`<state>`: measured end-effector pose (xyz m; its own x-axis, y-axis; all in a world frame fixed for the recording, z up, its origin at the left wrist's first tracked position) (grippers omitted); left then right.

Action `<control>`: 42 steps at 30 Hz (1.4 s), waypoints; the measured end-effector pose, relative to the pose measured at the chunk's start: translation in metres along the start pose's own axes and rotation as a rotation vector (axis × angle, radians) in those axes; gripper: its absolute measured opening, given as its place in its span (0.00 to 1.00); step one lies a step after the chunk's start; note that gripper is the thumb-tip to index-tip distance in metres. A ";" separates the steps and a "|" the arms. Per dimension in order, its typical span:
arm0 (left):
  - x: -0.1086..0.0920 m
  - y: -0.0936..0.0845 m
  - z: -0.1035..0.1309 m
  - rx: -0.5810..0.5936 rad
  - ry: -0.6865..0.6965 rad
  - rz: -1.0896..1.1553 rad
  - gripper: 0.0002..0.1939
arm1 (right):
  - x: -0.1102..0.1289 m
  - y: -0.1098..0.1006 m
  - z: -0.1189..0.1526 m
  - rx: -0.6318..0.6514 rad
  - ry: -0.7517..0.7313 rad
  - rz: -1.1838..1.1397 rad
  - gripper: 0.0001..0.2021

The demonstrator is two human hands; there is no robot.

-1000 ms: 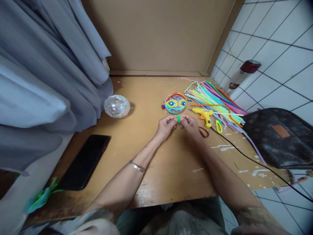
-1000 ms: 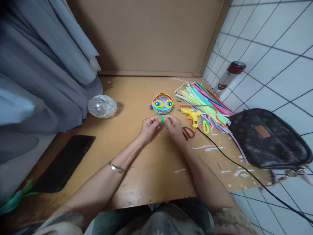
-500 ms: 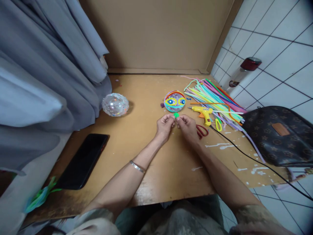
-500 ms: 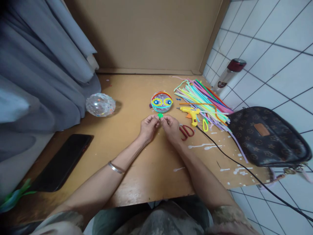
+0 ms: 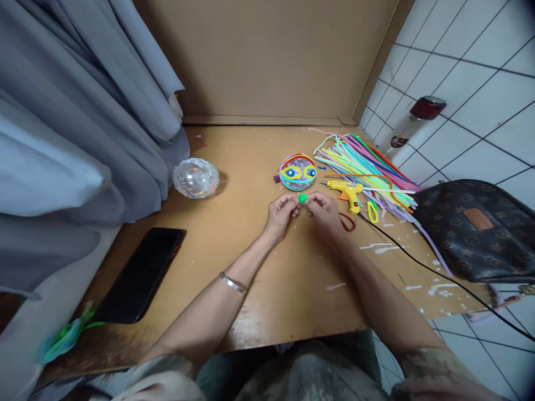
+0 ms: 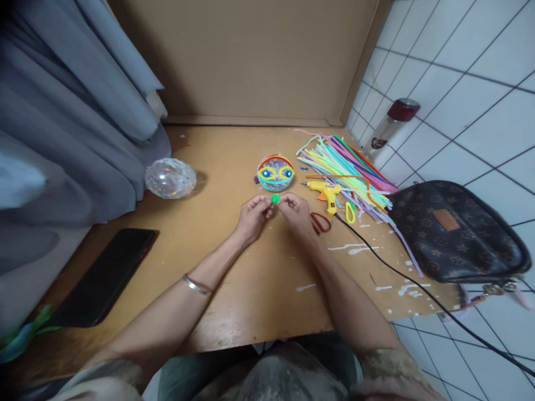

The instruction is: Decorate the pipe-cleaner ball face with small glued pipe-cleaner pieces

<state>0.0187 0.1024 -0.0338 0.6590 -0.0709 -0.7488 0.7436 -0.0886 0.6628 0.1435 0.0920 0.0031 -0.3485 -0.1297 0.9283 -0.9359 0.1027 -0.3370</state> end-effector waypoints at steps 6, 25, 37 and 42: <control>-0.008 0.000 -0.002 -0.013 0.014 -0.095 0.14 | 0.004 -0.001 -0.001 0.084 -0.013 0.074 0.11; -0.019 -0.001 0.003 -0.002 0.128 -0.227 0.17 | 0.012 0.001 0.006 -0.003 -0.103 0.156 0.13; -0.011 -0.004 0.003 -0.036 0.089 -0.195 0.21 | 0.010 0.000 0.004 0.029 -0.124 0.169 0.13; -0.007 -0.002 0.003 -0.019 0.048 -0.101 0.21 | 0.001 0.004 0.001 0.088 -0.036 0.051 0.16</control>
Point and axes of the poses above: each hand's wrist, its own z-axis away from the middle knuckle, its own y-axis out of the palm, x = y × z, the point moved 8 cm from there along -z, towards the middle knuckle, and after that the axes turned 11 degrees about z, right-handed, at the moved point
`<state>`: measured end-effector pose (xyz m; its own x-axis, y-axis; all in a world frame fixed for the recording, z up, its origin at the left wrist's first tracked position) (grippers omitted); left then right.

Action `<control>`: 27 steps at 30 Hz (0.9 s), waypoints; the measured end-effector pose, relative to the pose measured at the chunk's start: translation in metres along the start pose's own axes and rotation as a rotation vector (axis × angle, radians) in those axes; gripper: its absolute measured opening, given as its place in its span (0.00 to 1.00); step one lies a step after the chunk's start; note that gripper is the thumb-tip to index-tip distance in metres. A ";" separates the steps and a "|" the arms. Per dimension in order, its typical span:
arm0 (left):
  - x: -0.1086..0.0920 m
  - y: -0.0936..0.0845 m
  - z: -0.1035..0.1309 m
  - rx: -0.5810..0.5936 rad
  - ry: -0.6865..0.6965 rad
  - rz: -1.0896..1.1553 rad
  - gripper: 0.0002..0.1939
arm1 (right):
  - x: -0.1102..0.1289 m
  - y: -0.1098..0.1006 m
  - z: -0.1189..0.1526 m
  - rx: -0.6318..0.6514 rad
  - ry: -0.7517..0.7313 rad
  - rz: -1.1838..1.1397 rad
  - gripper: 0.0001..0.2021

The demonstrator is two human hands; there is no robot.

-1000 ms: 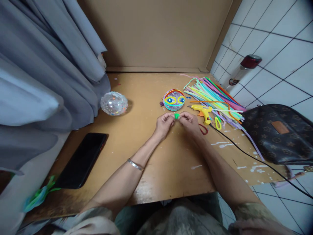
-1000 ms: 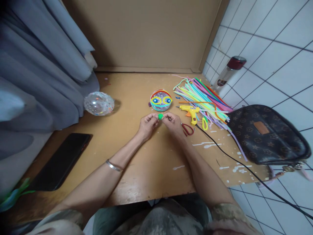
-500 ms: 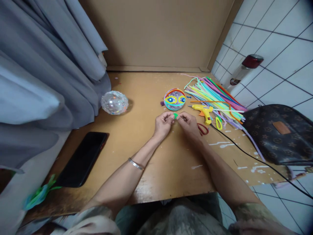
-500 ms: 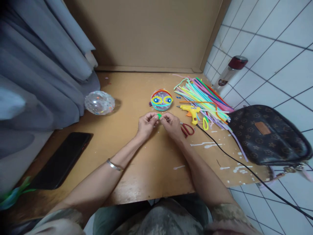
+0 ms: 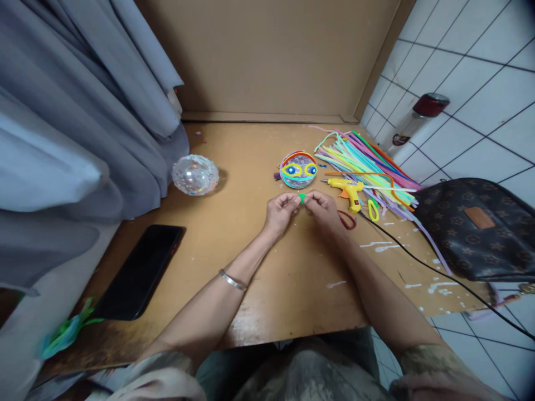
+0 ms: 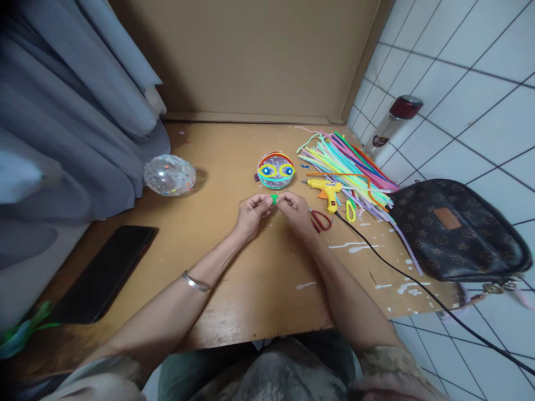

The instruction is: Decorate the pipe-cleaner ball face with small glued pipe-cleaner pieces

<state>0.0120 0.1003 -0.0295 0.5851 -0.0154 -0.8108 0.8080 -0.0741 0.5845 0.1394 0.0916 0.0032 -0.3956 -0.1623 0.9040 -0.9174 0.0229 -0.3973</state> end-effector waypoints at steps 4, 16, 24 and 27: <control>0.003 0.003 -0.001 0.034 -0.063 0.065 0.21 | -0.003 0.002 -0.002 0.040 0.025 -0.070 0.19; 0.002 0.002 -0.003 0.054 -0.019 0.035 0.26 | 0.002 0.000 -0.003 0.036 -0.018 -0.021 0.19; -0.001 0.004 -0.002 0.060 -0.014 -0.005 0.28 | 0.001 -0.001 -0.005 0.064 -0.030 0.006 0.17; -0.009 0.005 0.000 0.075 0.034 -0.096 0.29 | 0.004 -0.002 -0.003 0.068 -0.052 0.021 0.16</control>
Point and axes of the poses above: each hand's wrist, its own z-axis away from the middle knuckle, its own y-axis out of the palm, x = y × z, the point moved 8 cm from there along -z, towards the middle knuckle, and after that the axes turned 11 degrees about z, right-handed, at the moved point
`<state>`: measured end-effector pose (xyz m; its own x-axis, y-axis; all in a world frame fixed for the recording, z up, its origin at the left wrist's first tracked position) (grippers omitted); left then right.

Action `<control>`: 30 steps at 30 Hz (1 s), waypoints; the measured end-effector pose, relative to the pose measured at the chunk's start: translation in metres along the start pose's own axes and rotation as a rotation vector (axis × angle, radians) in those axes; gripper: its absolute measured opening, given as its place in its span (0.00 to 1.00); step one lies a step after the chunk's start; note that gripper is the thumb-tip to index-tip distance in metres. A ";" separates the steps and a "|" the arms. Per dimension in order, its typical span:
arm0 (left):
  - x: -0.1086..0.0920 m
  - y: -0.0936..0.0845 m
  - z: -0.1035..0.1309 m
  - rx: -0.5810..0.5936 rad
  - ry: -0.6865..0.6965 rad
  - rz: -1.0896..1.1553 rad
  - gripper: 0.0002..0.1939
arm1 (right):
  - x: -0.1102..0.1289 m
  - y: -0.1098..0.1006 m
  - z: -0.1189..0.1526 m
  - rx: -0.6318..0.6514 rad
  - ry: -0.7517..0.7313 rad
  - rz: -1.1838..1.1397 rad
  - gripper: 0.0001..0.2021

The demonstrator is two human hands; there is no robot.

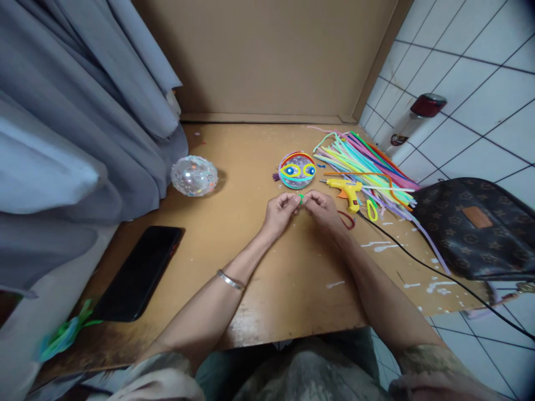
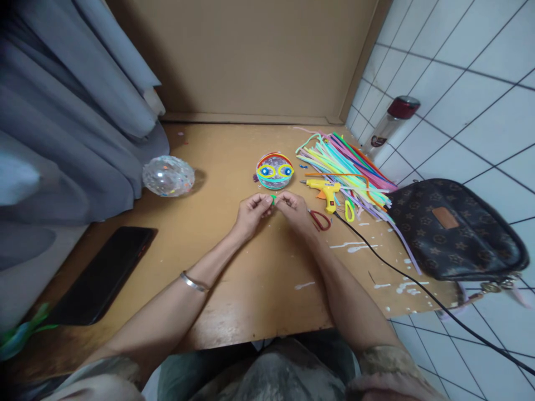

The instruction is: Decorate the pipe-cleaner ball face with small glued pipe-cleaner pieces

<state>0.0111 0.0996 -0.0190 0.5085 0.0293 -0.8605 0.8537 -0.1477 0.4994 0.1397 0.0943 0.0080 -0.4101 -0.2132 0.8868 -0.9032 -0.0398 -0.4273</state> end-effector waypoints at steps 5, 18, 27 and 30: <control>-0.010 -0.001 0.003 -0.032 0.053 -0.125 0.21 | 0.005 0.002 0.004 -0.028 -0.032 0.043 0.16; -0.004 -0.005 0.002 -0.034 0.113 -0.233 0.19 | 0.006 0.005 0.006 -0.027 -0.048 0.080 0.17; 0.005 -0.007 -0.003 0.000 0.062 -0.037 0.31 | -0.002 -0.003 0.003 -0.077 0.004 0.024 0.19; 0.003 -0.003 -0.001 0.023 0.080 -0.056 0.29 | -0.001 -0.003 0.003 -0.078 -0.021 0.035 0.18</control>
Point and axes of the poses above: each hand's wrist, its own z-axis away from the middle knuckle, its own y-axis out of the palm, x = y × z, the point moved 8 cm from there along -z, towards the middle knuckle, and after that the axes turned 11 degrees about z, right-handed, at the moved point
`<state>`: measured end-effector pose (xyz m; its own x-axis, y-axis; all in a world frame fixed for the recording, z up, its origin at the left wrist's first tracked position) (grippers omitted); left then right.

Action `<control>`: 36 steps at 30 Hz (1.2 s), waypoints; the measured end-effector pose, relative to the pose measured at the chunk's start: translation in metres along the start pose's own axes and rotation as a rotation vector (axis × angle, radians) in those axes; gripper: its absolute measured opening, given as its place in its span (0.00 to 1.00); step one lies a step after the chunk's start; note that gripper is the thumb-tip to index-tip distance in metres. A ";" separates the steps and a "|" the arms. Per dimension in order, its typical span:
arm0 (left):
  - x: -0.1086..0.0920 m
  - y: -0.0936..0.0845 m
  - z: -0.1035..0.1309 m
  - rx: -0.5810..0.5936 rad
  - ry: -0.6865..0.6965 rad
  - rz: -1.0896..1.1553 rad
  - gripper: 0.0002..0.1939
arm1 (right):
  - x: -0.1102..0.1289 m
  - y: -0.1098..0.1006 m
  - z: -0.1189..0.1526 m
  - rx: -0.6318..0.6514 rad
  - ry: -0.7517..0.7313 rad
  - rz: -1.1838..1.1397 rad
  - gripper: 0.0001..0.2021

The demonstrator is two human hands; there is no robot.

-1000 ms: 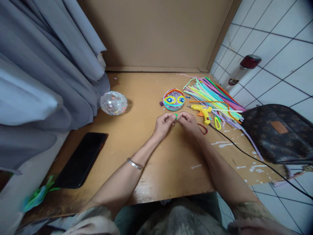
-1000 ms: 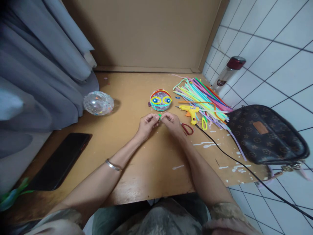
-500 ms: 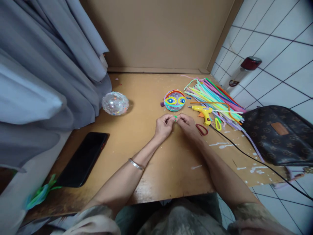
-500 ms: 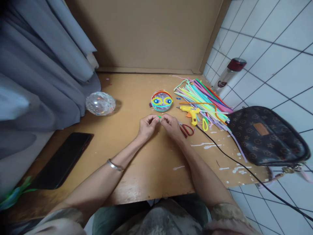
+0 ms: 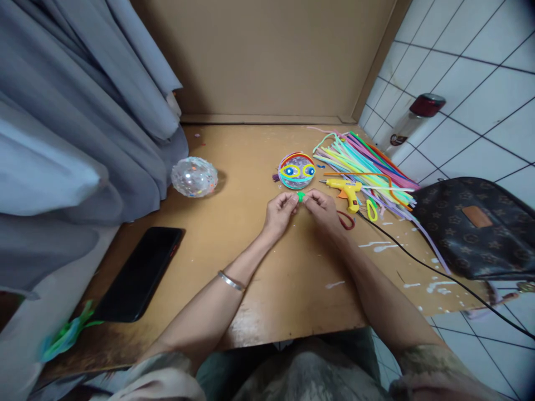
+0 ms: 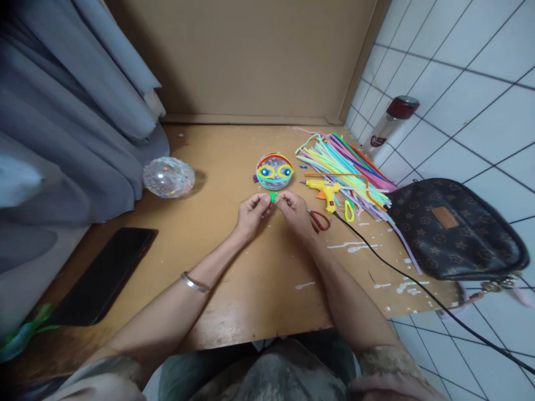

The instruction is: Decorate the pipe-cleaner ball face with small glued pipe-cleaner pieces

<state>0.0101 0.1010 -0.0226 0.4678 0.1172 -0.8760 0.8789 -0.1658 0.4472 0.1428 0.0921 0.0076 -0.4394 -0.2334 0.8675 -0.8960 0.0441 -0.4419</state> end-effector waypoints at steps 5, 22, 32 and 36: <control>-0.003 -0.003 -0.002 -0.024 0.023 -0.010 0.28 | 0.001 0.004 0.002 0.013 -0.022 0.043 0.17; -0.011 -0.009 -0.003 -0.053 -0.039 -0.142 0.18 | 0.003 0.000 0.000 -0.039 -0.193 0.130 0.16; 0.009 -0.001 -0.005 0.011 -0.171 0.120 0.26 | -0.015 0.003 -0.004 0.042 0.067 -0.372 0.25; 0.008 0.004 -0.004 0.038 -0.167 0.167 0.27 | -0.011 0.006 -0.002 0.048 0.032 -0.341 0.26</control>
<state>0.0177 0.1050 -0.0274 0.5822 -0.0782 -0.8093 0.7848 -0.2062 0.5845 0.1420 0.0974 -0.0044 -0.1176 -0.1959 0.9735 -0.9878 -0.0773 -0.1349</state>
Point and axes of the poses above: each hand's wrist, its own z-axis away from the middle knuckle, its own y-axis out of the palm, x = y × z, the point moved 8 cm from there along -z, towards the middle knuckle, and after that the axes turned 11 degrees about z, right-handed, at the moved point
